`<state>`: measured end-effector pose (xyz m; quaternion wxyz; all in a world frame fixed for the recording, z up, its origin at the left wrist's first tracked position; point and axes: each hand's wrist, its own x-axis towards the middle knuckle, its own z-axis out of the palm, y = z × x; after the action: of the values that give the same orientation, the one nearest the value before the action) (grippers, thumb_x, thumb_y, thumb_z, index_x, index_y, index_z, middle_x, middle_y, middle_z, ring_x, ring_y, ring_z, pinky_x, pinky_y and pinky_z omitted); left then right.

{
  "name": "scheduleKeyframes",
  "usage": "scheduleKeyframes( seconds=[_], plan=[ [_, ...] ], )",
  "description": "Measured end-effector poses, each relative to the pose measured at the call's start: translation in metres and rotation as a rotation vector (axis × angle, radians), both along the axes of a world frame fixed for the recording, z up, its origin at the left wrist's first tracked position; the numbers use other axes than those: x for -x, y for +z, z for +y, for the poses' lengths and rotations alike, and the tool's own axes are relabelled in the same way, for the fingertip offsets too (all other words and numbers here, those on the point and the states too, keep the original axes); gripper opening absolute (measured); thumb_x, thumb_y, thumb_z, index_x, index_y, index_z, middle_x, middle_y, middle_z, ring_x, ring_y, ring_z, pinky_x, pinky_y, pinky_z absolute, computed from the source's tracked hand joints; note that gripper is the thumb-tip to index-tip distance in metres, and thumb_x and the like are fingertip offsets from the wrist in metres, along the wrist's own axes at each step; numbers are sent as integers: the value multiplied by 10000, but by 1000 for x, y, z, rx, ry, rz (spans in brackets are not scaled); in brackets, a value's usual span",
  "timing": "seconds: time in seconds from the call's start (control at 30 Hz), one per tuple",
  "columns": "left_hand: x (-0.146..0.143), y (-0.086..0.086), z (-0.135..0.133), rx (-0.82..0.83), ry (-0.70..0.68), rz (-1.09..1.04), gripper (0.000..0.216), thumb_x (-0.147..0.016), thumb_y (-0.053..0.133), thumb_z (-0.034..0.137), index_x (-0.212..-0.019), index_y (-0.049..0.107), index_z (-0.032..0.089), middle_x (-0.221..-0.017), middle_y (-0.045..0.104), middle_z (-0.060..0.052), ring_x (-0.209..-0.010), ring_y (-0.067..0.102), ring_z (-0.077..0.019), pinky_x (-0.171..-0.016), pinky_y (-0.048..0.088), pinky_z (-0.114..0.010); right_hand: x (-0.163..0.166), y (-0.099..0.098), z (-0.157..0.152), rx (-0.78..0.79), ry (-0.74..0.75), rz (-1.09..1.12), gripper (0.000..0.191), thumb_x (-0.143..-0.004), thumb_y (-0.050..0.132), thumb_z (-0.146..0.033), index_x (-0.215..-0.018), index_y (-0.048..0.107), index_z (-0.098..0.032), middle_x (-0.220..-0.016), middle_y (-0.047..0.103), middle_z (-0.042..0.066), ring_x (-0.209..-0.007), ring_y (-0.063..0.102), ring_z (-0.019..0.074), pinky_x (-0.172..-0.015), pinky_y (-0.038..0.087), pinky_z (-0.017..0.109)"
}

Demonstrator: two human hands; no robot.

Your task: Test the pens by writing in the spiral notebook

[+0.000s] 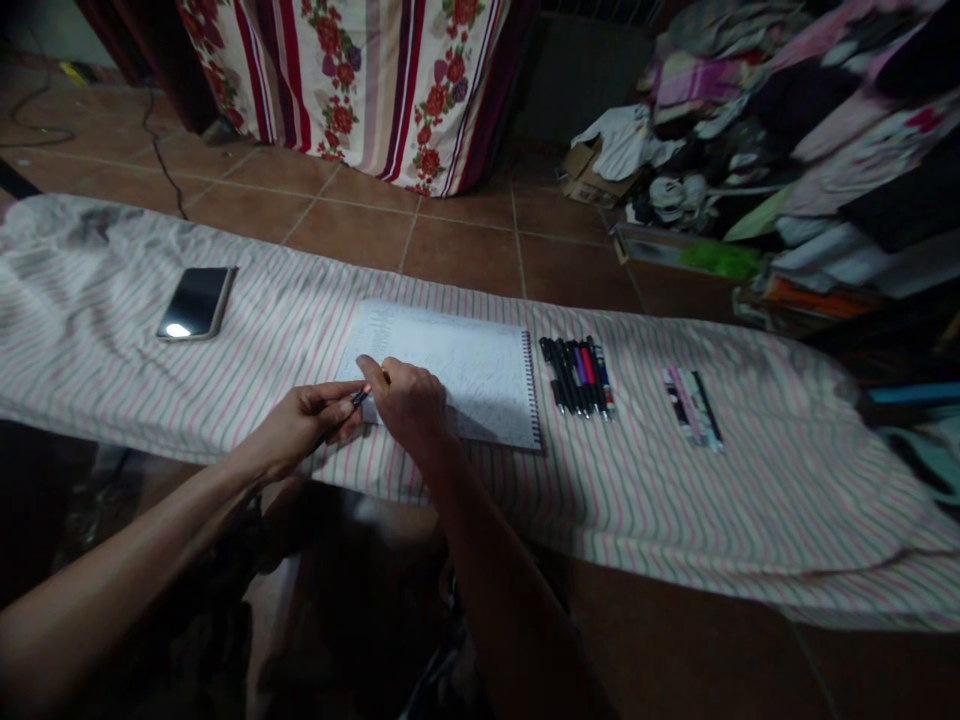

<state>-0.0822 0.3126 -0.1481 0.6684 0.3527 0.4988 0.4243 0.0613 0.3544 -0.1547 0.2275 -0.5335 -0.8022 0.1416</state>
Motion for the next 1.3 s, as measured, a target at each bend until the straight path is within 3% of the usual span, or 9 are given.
scheduleKeyframes(
  seconds=[0.2,0.3,0.47,0.67,0.83,0.93,1.03,1.2,1.3],
  plan=[
    [10,6,5,-16,-78,-72,331,-676,704,229,-960,652,68,-588,575,3,-438,404,-39,-461,282,-198,-10,4,6,251,97,549,267,-822,517,-292,-1024,642,-169,-872,647,41,-694,599,113,-666,456,240],
    [13,4,5,-30,-120,-53,293,-719,667,237,-952,608,71,-593,568,6,-425,391,-37,-453,263,-197,-17,3,9,335,189,660,224,-777,568,-282,-936,674,-164,-854,654,43,-709,604,119,-685,468,253],
    [13,4,2,-97,-143,87,293,-781,576,187,-1055,516,102,-600,572,16,-470,442,-66,-494,321,-209,-17,4,8,330,160,506,189,-789,558,-304,-797,669,-150,-639,600,-9,-580,515,86,-569,383,213],
    [9,6,0,-138,-159,153,214,-787,528,120,-1001,541,112,-555,537,36,-479,445,-72,-504,325,-218,-12,7,4,186,83,241,321,-833,524,-399,-674,643,-147,-552,494,-24,-533,419,78,-536,290,225],
    [3,3,-2,-45,-150,80,158,-776,553,130,-921,604,96,-582,559,14,-474,452,-64,-519,341,-220,-8,1,-1,-41,83,-74,238,-877,482,-286,-955,705,-258,-624,529,15,-541,379,109,-557,226,278],
    [1,2,-2,-38,-135,27,108,-758,592,156,-840,629,95,-578,559,5,-465,435,-59,-487,312,-207,-3,0,-3,-20,-27,-78,301,-899,445,-372,-945,710,-238,-624,539,48,-585,438,137,-579,249,293],
    [1,3,1,-23,-104,-48,79,-730,628,157,-775,636,91,-565,556,-2,-449,414,-51,-466,292,-202,0,1,-2,66,-15,89,304,-888,455,-389,-898,696,-204,-690,589,60,-658,507,154,-624,312,292],
    [6,6,6,-28,-102,-124,61,-704,642,137,-715,635,77,-549,545,-4,-435,410,-44,-461,285,-202,-7,2,5,244,57,440,289,-860,453,-319,-1095,567,-196,-772,654,17,-659,580,122,-640,426,251],
    [9,4,6,-22,-108,-100,81,-711,629,146,-739,635,71,-567,557,-11,-423,401,-39,-449,266,-200,-14,1,10,427,133,705,265,-764,531,-277,-991,610,-165,-795,661,27,-656,590,115,-621,458,246]
  ],
)
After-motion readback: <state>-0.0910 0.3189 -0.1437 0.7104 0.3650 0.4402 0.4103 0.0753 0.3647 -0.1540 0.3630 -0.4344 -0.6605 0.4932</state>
